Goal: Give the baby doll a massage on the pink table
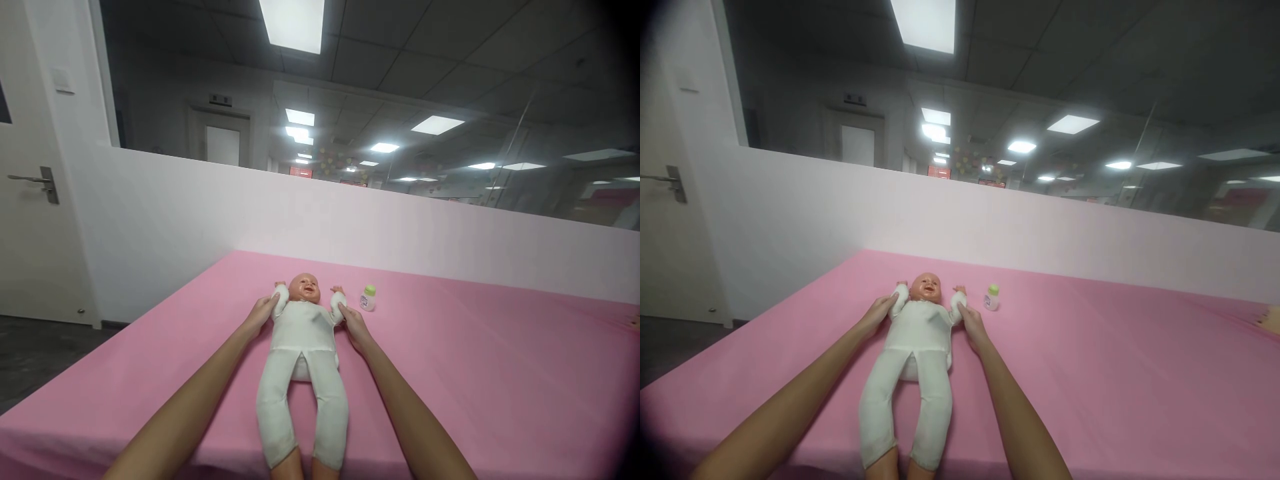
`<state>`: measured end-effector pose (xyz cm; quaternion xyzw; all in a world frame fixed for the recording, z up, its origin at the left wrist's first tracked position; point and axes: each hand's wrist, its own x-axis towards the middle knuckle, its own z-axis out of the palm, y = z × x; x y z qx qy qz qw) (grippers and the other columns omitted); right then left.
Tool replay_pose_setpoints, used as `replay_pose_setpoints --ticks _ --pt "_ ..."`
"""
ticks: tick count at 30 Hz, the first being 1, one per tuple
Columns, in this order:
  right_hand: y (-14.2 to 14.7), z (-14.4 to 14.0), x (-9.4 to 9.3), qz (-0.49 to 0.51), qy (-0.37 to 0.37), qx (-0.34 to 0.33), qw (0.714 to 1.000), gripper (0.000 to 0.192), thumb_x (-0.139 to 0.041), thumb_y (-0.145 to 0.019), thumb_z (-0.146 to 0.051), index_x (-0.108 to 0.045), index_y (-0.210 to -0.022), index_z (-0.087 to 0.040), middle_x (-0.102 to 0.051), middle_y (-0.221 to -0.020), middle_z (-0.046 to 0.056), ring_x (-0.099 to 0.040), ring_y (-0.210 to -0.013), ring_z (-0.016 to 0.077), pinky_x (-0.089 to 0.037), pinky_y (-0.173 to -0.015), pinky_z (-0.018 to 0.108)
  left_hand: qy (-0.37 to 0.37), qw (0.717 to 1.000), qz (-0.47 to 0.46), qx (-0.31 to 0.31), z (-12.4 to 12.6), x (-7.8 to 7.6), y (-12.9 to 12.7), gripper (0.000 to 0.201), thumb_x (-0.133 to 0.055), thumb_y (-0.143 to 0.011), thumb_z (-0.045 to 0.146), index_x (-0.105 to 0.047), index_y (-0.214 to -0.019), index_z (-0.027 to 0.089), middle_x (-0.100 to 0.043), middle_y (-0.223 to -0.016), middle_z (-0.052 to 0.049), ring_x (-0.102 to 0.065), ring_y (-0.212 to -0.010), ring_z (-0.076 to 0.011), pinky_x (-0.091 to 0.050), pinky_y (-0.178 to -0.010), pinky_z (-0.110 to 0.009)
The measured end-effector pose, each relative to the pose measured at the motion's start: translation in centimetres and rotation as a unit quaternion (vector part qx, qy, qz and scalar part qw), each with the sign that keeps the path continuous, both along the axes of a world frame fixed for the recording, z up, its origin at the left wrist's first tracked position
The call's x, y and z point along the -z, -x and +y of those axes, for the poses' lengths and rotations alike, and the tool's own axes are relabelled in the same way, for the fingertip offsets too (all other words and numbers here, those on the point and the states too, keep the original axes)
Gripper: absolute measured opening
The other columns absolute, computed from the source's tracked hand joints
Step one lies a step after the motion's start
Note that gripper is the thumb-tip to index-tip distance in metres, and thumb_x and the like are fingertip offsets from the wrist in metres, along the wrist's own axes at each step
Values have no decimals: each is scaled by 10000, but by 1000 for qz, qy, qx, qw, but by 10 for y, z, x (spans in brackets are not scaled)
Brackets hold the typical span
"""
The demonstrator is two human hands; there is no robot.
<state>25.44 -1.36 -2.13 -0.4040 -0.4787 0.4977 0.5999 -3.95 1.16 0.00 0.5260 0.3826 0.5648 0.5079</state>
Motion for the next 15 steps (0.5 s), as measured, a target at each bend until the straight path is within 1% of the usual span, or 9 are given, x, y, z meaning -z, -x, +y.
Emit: replay_pose_setpoints --ticks 3,5,7,9,11,13,15 --pt "0 0 -1 0 7 3 1000 493 -787 -733 -603 -763 -901 -140 -773 -896 94 -697 -852 246 -510 -775 326 9 999 15 28 0 -1 1 496 -772 -724 621 -733 -848 142 -754 -807 -106 -696 -782 -263 -493 -691 -320" --pt "0 1 0 2 9 10 1000 479 -796 -718 -599 -753 -852 -141 -761 -837 79 -684 -792 231 -502 -740 318 11 999 20 32 -1 -2 1 479 -751 -749 610 -731 -864 146 -756 -860 -107 -690 -791 -249 -487 -698 -311" --pt "0 2 2 2 10 19 1000 474 -800 -708 -600 -742 -829 -145 -750 -806 69 -671 -756 222 -497 -720 315 11 999 27 23 -2 -3 1 427 -745 -758 573 -719 -845 156 -738 -840 -86 -668 -747 -224 -470 -668 -298" --pt "-1 4 4 -4 9 32 999 478 -800 -707 -599 -742 -850 -147 -755 -834 73 -673 -771 222 -499 -726 316 -4 999 44 -9 -2 -4 3 363 -760 -741 522 -689 -772 167 -688 -749 -50 -615 -663 -192 -428 -610 -282" --pt "-4 6 5 -14 -2 47 999 478 -805 -702 -594 -743 -871 -151 -756 -852 73 -672 -783 220 -495 -721 312 -35 996 64 -50 0 -5 6 336 -770 -726 491 -654 -711 176 -622 -677 -17 -553 -610 -166 -383 -573 -274" --pt "-9 10 6 -24 -16 64 998 472 -814 -688 -589 -735 -868 -160 -742 -811 57 -654 -743 203 -476 -679 299 -64 992 72 -83 3 -6 9 344 -767 -733 495 -632 -693 182 -577 -647 3 -515 -597 -151 -361 -569 -270" --pt "-16 15 6 -31 -26 84 996 461 -823 -672 -585 -723 -849 -170 -702 -729 27 -607 -660 174 -443 -616 284 -76 989 61 -107 7 -6 13 378 -763 -740 529 -616 -683 186 -548 -626 15 -499 -591 -146 -358 -575 -271"
